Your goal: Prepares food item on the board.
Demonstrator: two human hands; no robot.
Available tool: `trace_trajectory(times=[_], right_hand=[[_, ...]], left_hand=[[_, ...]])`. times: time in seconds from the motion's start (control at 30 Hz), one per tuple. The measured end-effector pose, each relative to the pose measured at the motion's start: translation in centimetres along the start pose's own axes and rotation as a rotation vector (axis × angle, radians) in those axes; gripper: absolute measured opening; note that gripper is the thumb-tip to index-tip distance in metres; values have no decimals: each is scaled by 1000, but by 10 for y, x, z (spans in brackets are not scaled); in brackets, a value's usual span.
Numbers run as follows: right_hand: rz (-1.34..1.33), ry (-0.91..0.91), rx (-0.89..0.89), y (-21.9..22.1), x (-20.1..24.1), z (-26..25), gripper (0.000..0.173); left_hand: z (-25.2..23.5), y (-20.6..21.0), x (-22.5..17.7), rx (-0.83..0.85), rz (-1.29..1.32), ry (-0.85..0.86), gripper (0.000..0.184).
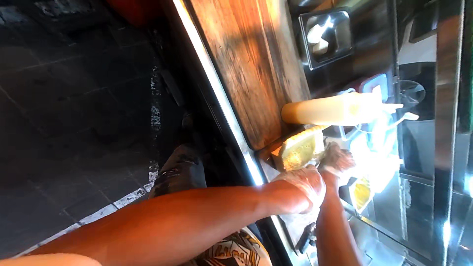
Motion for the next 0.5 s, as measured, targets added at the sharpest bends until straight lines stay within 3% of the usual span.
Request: trace_trajectory(times=[0.07, 0.2, 0.27, 0.37, 0.47, 0.5], right_hand=[[-244, -75, -116, 6, -8, 9, 33], [-78, 146, -16, 2, 11, -16, 38], [-75, 147, -31, -3, 17, -10, 39], [-171, 11, -137, 11, 7, -9, 35], [-106, 162, 21, 10, 16, -32, 40], [-110, 153, 2, 9, 17, -30, 40]], left_hand=[[-9, 3, 0, -44, 8, -24, 48], [-14, 6, 7, -101, 28, 140, 27], [-15, 6, 9, -86, 72, 96, 30], [-15, 6, 3, -41, 81, -62, 42], [-9, -5, -2, -8, 55, -59, 48], [-9, -6, 0, -13, 73, -49, 47]])
Point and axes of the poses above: each hand's wrist, its own z-axis away from the middle knuckle, its own y-axis out of the palm, x = y × z, the point moved 2 cm from there along -z, towards the middle knuckle
